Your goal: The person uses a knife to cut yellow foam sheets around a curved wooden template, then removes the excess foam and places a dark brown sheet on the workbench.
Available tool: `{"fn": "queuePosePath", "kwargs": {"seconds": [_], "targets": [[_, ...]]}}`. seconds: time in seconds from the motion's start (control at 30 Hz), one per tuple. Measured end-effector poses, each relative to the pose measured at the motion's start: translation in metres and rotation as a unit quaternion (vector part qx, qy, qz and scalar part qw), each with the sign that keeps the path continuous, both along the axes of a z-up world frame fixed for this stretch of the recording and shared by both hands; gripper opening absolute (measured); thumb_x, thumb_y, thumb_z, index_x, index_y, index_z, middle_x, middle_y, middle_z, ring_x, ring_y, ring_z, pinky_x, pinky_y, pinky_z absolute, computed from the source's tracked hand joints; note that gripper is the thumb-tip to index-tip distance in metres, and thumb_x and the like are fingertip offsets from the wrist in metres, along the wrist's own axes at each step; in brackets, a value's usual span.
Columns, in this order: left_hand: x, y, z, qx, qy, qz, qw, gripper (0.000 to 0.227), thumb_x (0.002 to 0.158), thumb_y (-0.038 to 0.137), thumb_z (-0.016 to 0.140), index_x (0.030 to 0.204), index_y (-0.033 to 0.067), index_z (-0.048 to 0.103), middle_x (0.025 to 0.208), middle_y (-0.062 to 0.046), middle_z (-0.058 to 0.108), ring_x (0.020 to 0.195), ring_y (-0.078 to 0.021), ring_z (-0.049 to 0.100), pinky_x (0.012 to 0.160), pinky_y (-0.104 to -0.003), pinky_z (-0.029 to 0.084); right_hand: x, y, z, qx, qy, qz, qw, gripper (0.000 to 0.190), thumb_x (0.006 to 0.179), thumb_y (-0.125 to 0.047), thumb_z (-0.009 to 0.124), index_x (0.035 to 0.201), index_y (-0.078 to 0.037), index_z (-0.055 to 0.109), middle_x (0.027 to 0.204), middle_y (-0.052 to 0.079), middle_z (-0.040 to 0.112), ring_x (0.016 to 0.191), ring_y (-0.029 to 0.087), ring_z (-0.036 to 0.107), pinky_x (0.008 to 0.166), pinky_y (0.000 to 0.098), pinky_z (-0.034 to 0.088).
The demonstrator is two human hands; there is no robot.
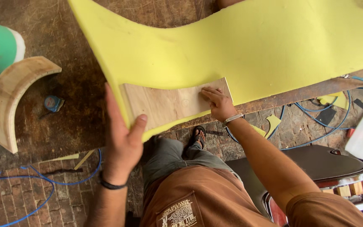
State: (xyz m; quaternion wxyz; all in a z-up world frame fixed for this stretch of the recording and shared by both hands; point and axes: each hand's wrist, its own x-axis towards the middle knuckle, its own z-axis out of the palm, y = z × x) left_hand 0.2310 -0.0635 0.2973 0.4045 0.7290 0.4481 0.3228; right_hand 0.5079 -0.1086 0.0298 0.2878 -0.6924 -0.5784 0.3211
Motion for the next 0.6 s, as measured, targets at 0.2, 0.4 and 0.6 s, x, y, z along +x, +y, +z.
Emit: {"fn": "queuePosePath", "kwargs": {"seconds": [0.2, 0.4, 0.6], "targets": [[0.076, -0.009, 0.020, 0.133, 0.011, -0.051, 0.990, 0.080, 0.103, 0.002, 0.051, 0.166, -0.0043, 0.002, 0.175, -0.032, -0.002, 0.167, -0.0442, 0.001, 0.139, -0.049, 0.008, 0.012, 0.009, 0.003, -0.010, 0.135, -0.076, 0.988, 0.060, 0.087, 0.007, 0.060, 0.139, -0.023, 0.063, 0.153, -0.001, 0.054, 0.150, 0.028, 0.037, 0.122, 0.0405, 0.027], [0.109, 0.007, 0.036, 0.129, -0.003, -0.102, 0.986, 0.073, 0.102, -0.001, 0.046, 0.165, -0.0048, 0.010, 0.176, -0.031, 0.003, 0.168, -0.0466, 0.004, 0.138, -0.051, 0.013, 0.018, 0.005, 0.000, -0.024, 0.167, -0.086, 0.982, 0.063, 0.083, 0.008, 0.062, 0.139, -0.022, 0.064, 0.152, -0.001, 0.056, 0.149, 0.026, 0.042, 0.120, 0.0390, 0.041], [0.059, 0.040, 0.021, 0.123, 0.040, -0.080, 0.988, 0.073, 0.098, -0.002, 0.048, 0.162, -0.0029, 0.012, 0.173, -0.026, 0.004, 0.163, -0.0400, 0.007, 0.132, -0.048, 0.010, 0.015, 0.016, 0.025, -0.114, 0.209, -0.088, 0.967, 0.059, 0.083, -0.001, 0.065, 0.138, -0.023, 0.061, 0.149, -0.003, 0.057, 0.137, 0.023, 0.054, 0.111, 0.0378, 0.050]]}}
